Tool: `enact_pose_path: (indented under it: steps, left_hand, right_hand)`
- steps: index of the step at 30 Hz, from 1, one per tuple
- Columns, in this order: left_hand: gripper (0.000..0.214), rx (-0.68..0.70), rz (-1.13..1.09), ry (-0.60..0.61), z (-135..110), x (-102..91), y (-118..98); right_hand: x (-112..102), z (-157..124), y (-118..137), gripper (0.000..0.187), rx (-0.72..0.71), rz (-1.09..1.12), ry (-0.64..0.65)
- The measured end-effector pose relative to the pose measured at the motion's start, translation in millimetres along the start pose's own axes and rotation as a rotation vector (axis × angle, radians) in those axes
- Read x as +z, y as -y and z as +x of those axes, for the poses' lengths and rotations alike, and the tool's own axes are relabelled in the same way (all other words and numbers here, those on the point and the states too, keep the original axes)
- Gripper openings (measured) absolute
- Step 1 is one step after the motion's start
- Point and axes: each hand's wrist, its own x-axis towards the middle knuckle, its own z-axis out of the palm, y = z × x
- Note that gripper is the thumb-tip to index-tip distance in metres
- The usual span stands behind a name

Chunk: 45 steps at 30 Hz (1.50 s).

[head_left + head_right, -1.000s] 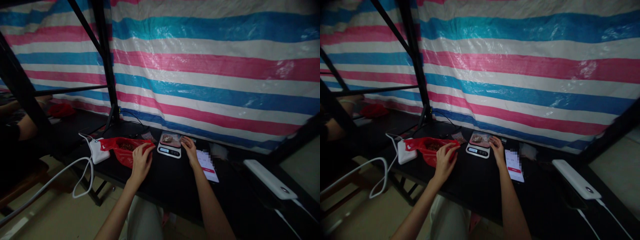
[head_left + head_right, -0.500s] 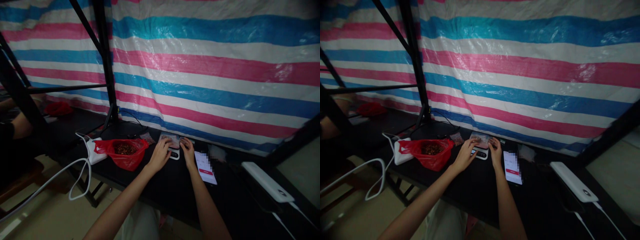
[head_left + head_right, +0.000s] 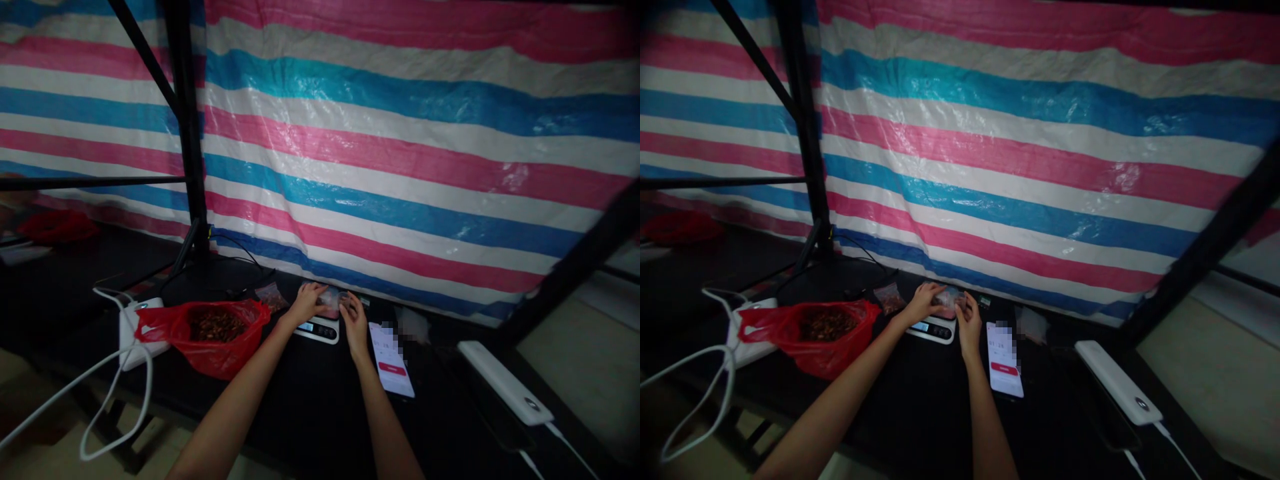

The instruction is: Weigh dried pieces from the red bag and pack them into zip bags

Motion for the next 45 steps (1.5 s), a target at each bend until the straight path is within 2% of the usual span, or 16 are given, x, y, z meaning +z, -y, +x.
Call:
enact_pose_path:
  steps: [7,11,16,19,22,25,28,31,33,35,39,45]
  left_hand:
    - [0.042,-0.035,-0.275,0.024,0,-9.6,7]
    - [0.044,-0.046,-0.55,0.029,-4,-14.2,6]
    - [0.049,-0.094,-0.851,0.003,-6,-19.4,-2]
    - [0.05,-0.113,-0.997,-0.014,-7,-22.9,-6]
    - [0.05,-0.155,-1.057,-0.026,-8,-25.5,-8]
    - [0.052,-0.189,-1.046,-0.019,-8,-25.9,-7]
    - [0.053,-0.187,-1.046,-0.041,-6,-25.3,-5]
    - [0.054,-0.19,-1.047,-0.058,-5,-26.1,-4]
    - [0.055,-0.191,-1.034,-0.062,-5,-27.8,-4]
    - [0.053,-0.171,-0.992,-0.114,-5,-29.5,-2]
    - [0.047,-0.099,-0.785,-0.299,-4,-29.5,3]
    - [0.052,-0.018,-0.501,-0.142,-7,-15.9,8]
  right_hand:
    - [5,-1,5,0.042,-0.006,-0.047,0.054]
    - [4,4,15,0.04,-0.059,-0.081,0.107]
    - [-1,18,48,0.035,-0.224,-0.305,0.253]
    - [0,30,75,0.033,-0.334,-0.477,0.414]
    - [5,44,98,0.032,-0.414,-0.617,0.594]
    - [11,53,117,0.032,-0.463,-0.743,0.703]
    - [17,56,133,0.033,-0.477,-0.876,0.743]
    - [21,53,142,0.035,-0.482,-0.911,0.747]
    - [22,51,141,0.037,-0.485,-0.869,0.708]
    - [20,49,133,0.042,-0.475,-0.815,0.599]
    - [11,40,94,0.044,-0.4,-0.761,0.414]
    - [-8,13,24,0.03,-0.3,-0.67,0.218]
